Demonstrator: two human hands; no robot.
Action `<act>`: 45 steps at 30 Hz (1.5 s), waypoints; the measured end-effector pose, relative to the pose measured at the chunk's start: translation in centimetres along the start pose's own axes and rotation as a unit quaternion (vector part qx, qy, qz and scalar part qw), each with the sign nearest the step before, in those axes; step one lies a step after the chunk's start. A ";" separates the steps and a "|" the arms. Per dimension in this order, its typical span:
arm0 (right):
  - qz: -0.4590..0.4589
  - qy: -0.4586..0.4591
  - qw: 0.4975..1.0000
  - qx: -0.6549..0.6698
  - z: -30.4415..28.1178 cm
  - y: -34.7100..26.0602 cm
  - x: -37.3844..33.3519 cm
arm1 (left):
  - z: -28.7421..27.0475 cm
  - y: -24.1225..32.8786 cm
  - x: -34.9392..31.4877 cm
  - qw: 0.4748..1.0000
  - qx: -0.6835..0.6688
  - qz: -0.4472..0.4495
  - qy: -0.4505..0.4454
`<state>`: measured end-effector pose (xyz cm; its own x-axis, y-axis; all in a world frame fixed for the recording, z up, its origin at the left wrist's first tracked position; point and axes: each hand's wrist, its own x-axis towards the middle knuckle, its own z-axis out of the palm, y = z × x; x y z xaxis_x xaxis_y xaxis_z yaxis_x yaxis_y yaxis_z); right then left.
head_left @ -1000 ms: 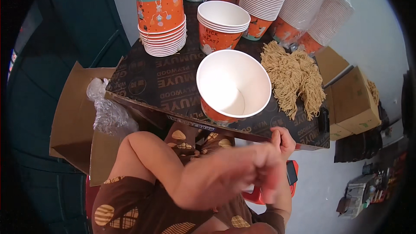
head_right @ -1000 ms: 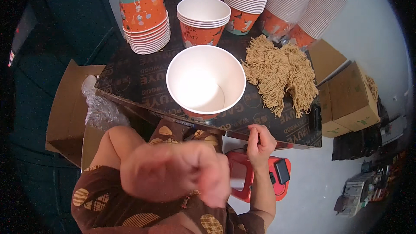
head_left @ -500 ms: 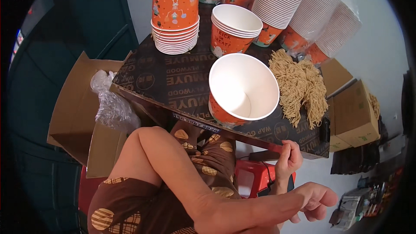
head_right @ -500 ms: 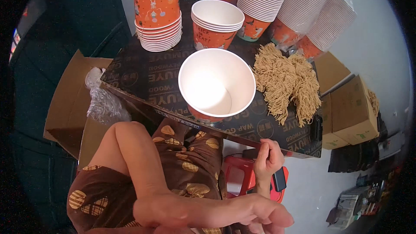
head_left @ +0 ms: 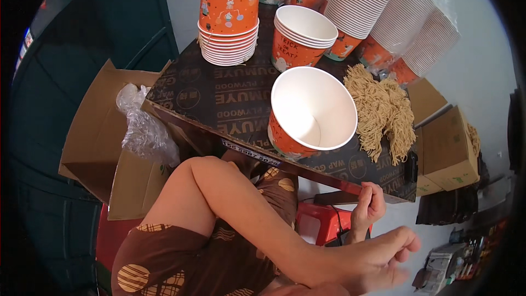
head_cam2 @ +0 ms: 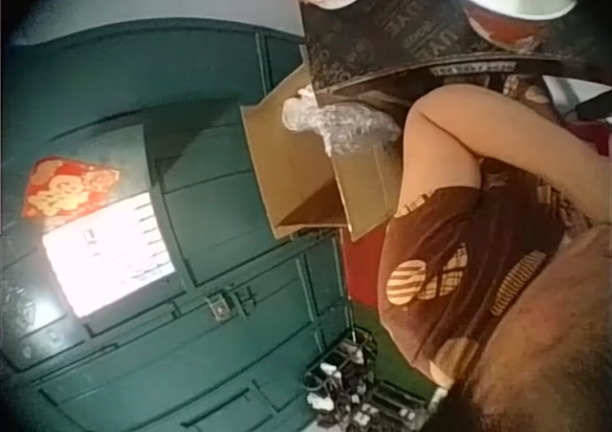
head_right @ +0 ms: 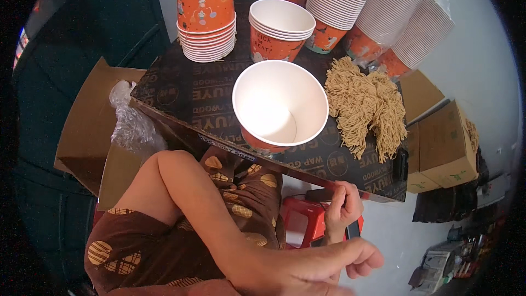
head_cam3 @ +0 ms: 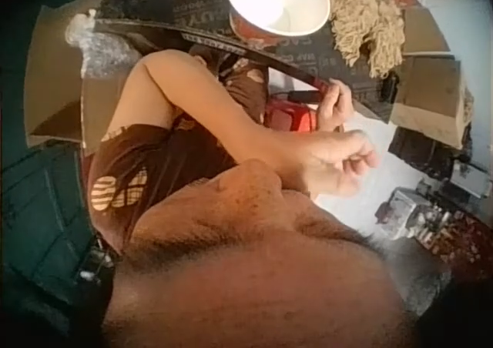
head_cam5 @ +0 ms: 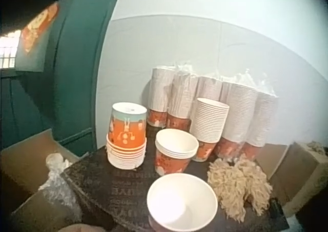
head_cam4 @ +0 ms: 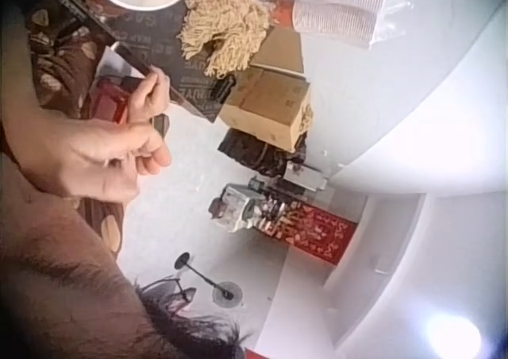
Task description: Assembling handles onto paper buckets by threading string through pre-punched holes.
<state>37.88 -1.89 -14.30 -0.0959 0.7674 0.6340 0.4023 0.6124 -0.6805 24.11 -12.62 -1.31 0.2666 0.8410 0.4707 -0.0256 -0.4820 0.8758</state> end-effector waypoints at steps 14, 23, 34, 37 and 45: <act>-0.023 0.006 1.000 -0.014 0.0 0.7 1.1 | -8.5 0.6 -0.8 0.868 -0.309 -0.087 -0.380; -0.055 -0.040 0.990 -0.124 0.4 5.0 6.1 | -9.7 -1.6 -4.6 0.884 -0.262 -0.166 -0.349; -0.194 -0.178 0.921 -0.287 0.7 6.7 11.3 | -17.9 -2.3 -4.8 0.907 -0.220 -0.124 -0.337; -0.210 -0.220 0.903 -0.303 1.2 6.9 12.3 | -19.0 -2.7 -5.9 0.925 -0.226 -0.140 -0.270; -0.243 -0.266 0.865 -0.348 1.7 7.4 13.7 | -18.7 -2.0 -7.8 0.941 -0.269 -0.204 0.007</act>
<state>37.95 13.47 -11.28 -0.7390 0.5434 0.3983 0.6301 0.7667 0.1231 4.07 -13.60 -4.69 0.3479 0.9340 0.0808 -0.4088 0.0736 0.9096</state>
